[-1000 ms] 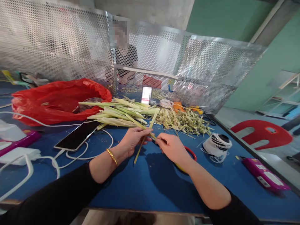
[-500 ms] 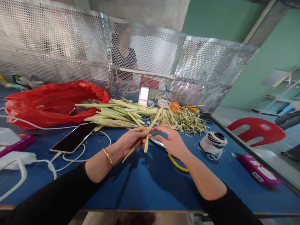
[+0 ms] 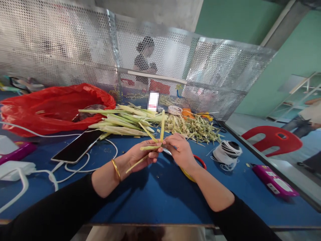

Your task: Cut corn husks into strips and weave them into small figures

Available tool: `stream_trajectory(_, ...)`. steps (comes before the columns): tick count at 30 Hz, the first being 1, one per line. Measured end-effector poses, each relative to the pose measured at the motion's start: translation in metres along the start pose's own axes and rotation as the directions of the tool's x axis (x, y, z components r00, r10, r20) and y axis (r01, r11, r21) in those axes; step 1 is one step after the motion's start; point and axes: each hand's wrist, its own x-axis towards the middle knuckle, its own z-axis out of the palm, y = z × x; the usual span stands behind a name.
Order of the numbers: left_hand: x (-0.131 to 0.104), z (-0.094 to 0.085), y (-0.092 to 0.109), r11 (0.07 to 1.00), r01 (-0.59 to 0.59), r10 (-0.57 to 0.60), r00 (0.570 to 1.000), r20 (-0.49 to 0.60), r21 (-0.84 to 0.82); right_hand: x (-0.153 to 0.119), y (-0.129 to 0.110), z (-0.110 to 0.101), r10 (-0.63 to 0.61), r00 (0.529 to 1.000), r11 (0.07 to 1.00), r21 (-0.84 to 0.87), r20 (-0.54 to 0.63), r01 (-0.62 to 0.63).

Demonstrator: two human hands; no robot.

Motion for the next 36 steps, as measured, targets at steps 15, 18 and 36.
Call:
stream_trajectory(15,-0.002,0.001,0.010,0.976,0.001,-0.014,0.998,-0.060,-0.216,0.005,-0.001,-0.006,0.456,0.874,0.678,0.573,0.165,-0.461)
stream_trajectory(18,-0.001,0.002,0.008,0.976,0.000,-0.015,0.998,-0.068,-0.218,0.004,-0.003,-0.005,0.479,0.858,0.655,0.575,0.186,-0.490)
stream_trajectory(36,0.002,0.002,0.001,0.995,-0.007,-0.006,0.992,-0.125,-0.103,0.003,-0.007,-0.003,0.531,0.817,0.595,0.588,0.224,-0.548)
